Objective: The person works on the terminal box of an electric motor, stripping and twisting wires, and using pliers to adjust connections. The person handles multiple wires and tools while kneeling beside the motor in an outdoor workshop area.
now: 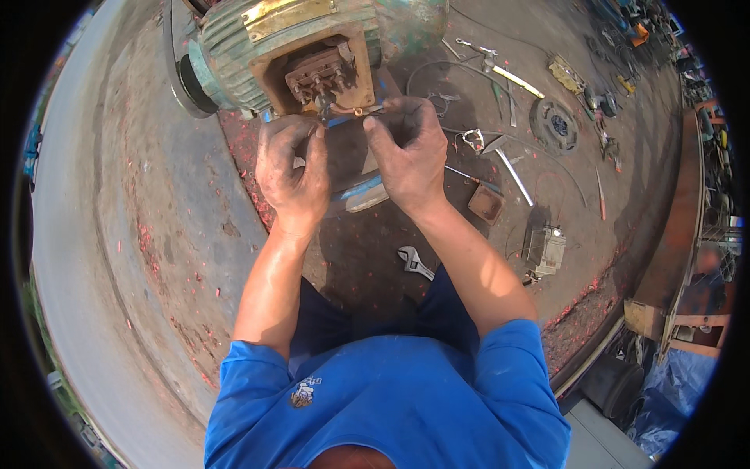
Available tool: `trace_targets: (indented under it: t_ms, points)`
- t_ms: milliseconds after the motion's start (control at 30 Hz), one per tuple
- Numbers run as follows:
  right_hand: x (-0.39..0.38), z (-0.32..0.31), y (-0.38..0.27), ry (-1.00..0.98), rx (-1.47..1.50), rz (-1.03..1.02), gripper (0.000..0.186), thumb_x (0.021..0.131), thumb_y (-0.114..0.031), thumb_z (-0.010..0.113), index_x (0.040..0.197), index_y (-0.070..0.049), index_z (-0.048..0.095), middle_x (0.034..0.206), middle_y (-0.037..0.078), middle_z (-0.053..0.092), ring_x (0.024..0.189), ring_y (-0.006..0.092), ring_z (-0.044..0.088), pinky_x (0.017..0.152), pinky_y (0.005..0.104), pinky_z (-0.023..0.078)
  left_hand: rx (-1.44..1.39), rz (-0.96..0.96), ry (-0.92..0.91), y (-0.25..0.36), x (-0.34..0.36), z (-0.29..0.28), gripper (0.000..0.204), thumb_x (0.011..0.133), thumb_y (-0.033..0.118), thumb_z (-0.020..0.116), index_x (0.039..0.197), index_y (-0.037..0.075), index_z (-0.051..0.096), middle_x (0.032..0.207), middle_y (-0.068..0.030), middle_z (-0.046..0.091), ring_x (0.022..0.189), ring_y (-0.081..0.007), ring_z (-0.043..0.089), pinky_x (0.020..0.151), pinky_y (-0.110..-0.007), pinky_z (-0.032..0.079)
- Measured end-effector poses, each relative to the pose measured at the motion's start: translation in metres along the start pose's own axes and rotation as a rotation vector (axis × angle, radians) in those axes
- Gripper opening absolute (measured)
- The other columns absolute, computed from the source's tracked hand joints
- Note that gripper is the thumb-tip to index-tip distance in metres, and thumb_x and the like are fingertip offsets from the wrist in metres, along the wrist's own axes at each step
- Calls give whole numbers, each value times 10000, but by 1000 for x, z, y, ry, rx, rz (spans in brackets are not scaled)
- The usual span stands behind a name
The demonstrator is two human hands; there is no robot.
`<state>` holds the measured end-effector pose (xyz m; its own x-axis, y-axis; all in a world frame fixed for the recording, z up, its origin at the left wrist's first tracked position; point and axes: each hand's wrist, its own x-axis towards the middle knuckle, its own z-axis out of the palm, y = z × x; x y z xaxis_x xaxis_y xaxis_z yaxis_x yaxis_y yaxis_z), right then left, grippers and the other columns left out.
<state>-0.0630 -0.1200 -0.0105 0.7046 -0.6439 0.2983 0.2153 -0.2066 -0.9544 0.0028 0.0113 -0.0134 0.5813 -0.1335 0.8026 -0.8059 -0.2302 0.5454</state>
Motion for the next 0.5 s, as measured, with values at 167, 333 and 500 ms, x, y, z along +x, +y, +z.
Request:
trace_targets:
  t_ms: [167, 333, 500]
  points:
    - [-27, 3, -7, -104, -328, -401, 341, 754, 22, 739, 1050, -19, 574, 770, 81, 651, 625, 218, 629, 550, 327, 491, -72, -105, -109, 12, 6, -3, 228, 783, -23, 726, 999, 33, 678, 869, -118, 647, 739, -283, 647, 630, -362, 524]
    - [-12, 17, -12, -175, -379, -490, 445, 726, 43, 717, 1152, -32, 613, 805, 108, 650, 688, 293, 637, 609, 365, 502, -183, -193, -138, 11, 6, -8, 151, 812, 0, 723, 958, 14, 689, 870, -115, 672, 749, -268, 662, 654, -339, 529]
    - [0, 24, 0, -155, -433, -675, 401, 718, 17, 720, 1104, -44, 629, 879, 130, 677, 727, 317, 656, 621, 371, 527, -202, -171, -182, 6, 8, -15, 155, 811, 2, 724, 961, 0, 688, 901, -125, 674, 815, -274, 664, 715, -337, 531]
